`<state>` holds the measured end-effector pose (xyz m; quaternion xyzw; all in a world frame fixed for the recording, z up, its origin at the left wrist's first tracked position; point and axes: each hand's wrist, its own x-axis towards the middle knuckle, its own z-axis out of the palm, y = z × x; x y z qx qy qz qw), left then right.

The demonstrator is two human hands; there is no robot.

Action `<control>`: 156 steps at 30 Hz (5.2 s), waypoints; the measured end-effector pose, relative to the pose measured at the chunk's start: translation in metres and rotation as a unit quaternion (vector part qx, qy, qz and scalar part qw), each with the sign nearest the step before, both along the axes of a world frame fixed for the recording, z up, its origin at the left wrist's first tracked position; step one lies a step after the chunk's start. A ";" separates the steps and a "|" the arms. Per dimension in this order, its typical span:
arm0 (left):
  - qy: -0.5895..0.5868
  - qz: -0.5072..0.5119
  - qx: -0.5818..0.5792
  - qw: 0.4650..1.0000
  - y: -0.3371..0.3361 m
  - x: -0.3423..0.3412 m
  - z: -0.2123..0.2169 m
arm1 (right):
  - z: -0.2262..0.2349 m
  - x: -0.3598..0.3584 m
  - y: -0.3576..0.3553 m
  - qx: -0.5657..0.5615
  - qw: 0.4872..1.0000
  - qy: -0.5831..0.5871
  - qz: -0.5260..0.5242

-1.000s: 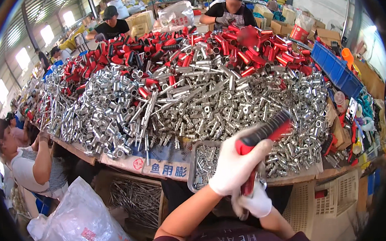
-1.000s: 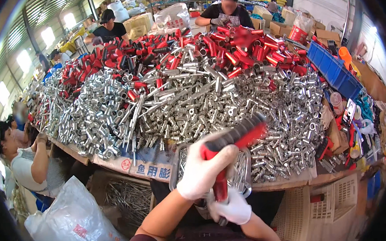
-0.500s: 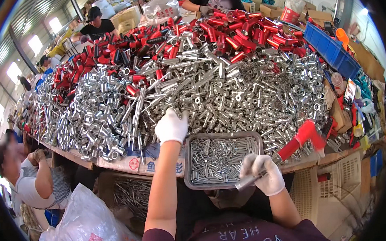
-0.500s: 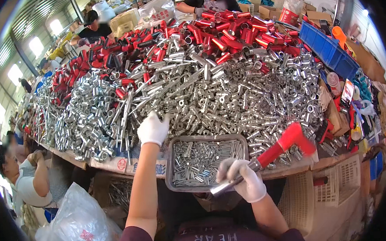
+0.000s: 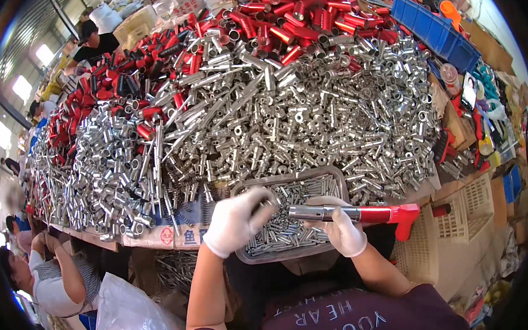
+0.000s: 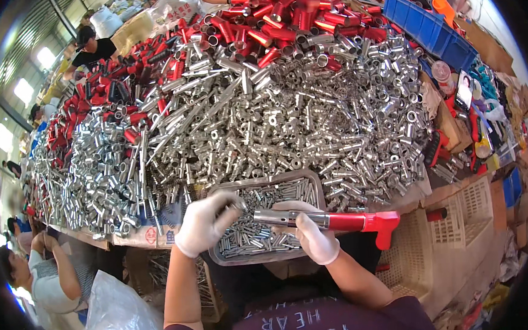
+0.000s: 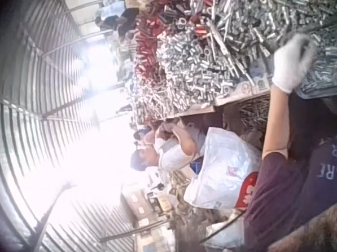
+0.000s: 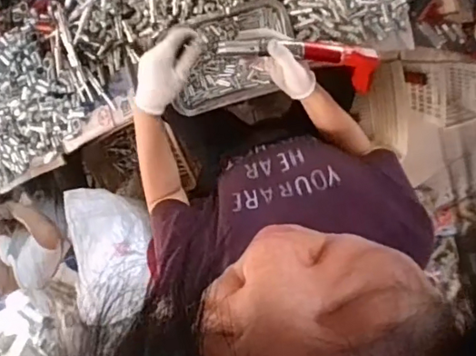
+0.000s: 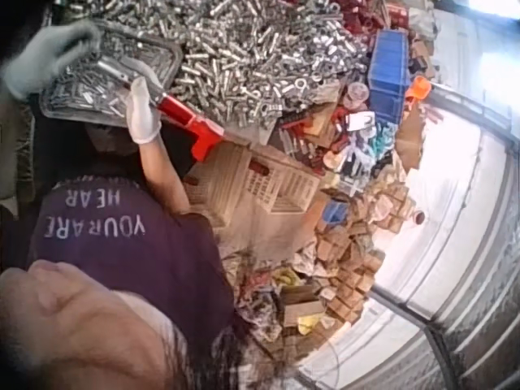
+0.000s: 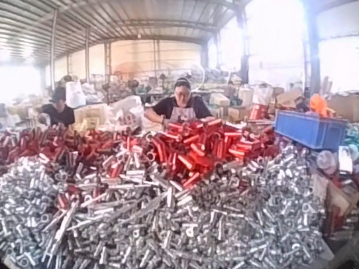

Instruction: The person assembles tool components by taking metal cylinders, pins from a metal tray, and handle grips, inserting the pins into the cylinders, and attaching the handles onto the metal shafts by hand.

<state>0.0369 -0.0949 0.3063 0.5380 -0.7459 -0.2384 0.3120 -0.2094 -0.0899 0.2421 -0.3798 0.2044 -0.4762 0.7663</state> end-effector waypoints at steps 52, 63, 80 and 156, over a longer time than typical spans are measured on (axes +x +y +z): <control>0.272 0.177 0.036 0.945 -0.014 0.018 0.013 | -0.007 0.000 0.004 0.013 1.000 -0.019 -0.019; 0.195 0.094 0.036 0.976 0.047 -0.055 -0.005 | 0.000 -0.005 0.005 -0.159 0.967 0.191 -0.047; 0.223 0.091 0.292 0.926 0.032 -0.046 0.004 | 0.000 -0.005 0.008 -0.038 0.992 0.100 -0.070; -0.040 -0.034 -0.028 0.998 0.093 -0.131 -0.032 | 0.033 -0.048 0.067 -0.161 0.936 0.272 -0.154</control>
